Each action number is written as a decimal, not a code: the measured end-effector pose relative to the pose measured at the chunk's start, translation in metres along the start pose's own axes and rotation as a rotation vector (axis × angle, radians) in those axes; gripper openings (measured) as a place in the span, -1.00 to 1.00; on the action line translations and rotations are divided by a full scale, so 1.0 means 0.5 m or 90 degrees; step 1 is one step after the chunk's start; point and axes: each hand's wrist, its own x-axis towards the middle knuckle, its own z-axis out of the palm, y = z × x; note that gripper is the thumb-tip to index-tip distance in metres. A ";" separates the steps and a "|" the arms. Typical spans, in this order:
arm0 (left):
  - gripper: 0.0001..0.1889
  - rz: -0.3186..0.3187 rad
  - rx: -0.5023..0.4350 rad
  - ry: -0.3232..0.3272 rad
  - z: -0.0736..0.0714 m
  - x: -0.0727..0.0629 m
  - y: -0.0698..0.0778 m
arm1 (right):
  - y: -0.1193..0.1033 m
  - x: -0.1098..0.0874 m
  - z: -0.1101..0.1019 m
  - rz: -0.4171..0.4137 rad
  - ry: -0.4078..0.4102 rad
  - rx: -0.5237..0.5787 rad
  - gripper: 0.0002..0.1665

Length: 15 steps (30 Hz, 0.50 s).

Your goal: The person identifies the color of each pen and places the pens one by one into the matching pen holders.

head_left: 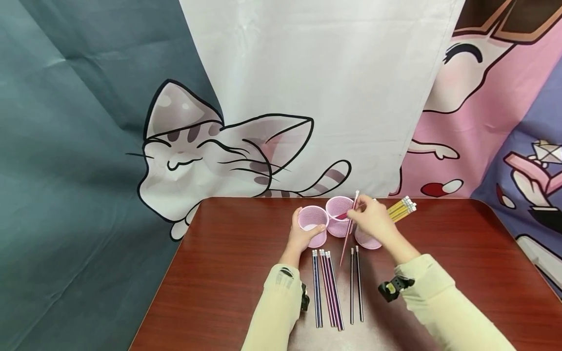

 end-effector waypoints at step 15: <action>-0.06 -0.001 -0.002 0.001 0.000 -0.005 0.007 | 0.025 0.026 -0.041 0.038 0.146 0.066 -0.82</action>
